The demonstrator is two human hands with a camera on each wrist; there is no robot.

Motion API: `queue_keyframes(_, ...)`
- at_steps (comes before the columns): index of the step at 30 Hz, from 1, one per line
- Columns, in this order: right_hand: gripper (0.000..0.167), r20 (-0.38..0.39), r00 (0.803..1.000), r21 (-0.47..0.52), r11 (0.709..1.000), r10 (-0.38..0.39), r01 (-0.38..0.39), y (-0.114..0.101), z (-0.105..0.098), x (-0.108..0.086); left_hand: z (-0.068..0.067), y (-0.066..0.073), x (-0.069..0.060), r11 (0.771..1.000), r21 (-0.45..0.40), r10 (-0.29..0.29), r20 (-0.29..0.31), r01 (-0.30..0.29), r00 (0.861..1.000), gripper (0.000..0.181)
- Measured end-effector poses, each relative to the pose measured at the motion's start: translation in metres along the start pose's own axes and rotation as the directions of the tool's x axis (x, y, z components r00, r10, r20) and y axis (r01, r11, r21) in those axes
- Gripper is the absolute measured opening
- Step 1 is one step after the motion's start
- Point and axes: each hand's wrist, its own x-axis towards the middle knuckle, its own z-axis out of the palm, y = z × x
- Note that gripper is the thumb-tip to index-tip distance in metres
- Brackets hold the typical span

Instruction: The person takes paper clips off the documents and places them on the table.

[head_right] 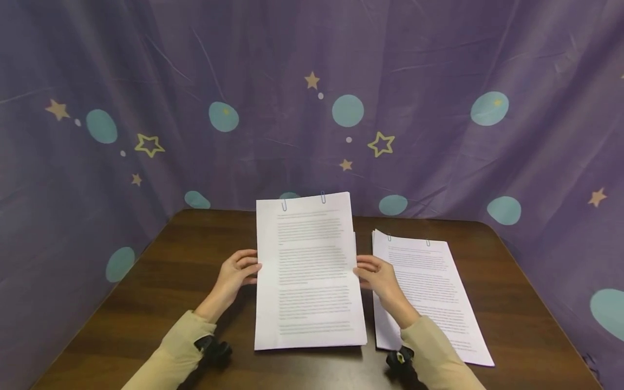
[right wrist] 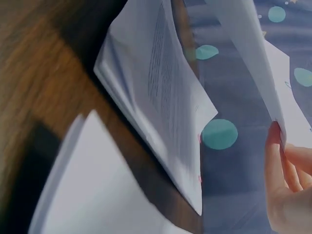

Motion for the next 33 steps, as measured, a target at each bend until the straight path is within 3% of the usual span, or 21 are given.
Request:
queue_keyframes(3,0.044,0.006,1.0,-0.008,1.0,0.011,-0.011,0.0,-0.005,-0.002,-0.004,-0.014,0.007,1.0,-0.015,0.029,0.085,-0.028,0.996,0.036)
queue_keyframes(9,0.046,0.037,0.999,0.009,1.0,0.007,-0.007,0.005,-0.017,-0.006,0.001,-0.022,0.014,0.999,-0.017,0.03,0.156,-0.028,0.987,0.03)
queue_keyframes(14,0.047,0.065,0.998,0.004,1.0,-0.008,0.008,0.01,-0.025,-0.006,0.01,-0.015,0.015,1.0,0.005,-0.002,0.188,0.001,0.982,0.025)
queue_keyframes(17,0.047,0.083,0.996,-0.007,1.0,-0.027,0.028,0.012,-0.03,-0.007,0.025,0.007,0.006,0.991,0.089,-0.106,0.12,0.095,0.987,0.025)
queue_keyframes(20,0.047,0.101,0.994,-0.022,0.999,-0.046,0.048,0.014,-0.036,-0.008,0.031,0.011,0.006,0.984,0.107,-0.153,0.097,0.143,0.983,0.022)
queue_keyframes(29,0.048,0.137,0.988,-0.142,0.986,-0.064,0.084,-0.001,-0.046,-0.01,0.043,0.009,0.005,0.987,0.097,-0.132,0.036,0.128,0.991,0.014)
queue_keyframes(33,0.046,0.179,0.98,-0.233,0.964,-0.084,0.125,-0.011,-0.054,-0.007,0.048,0.009,0.005,0.988,0.105,-0.117,0.008,0.116,0.993,0.016)
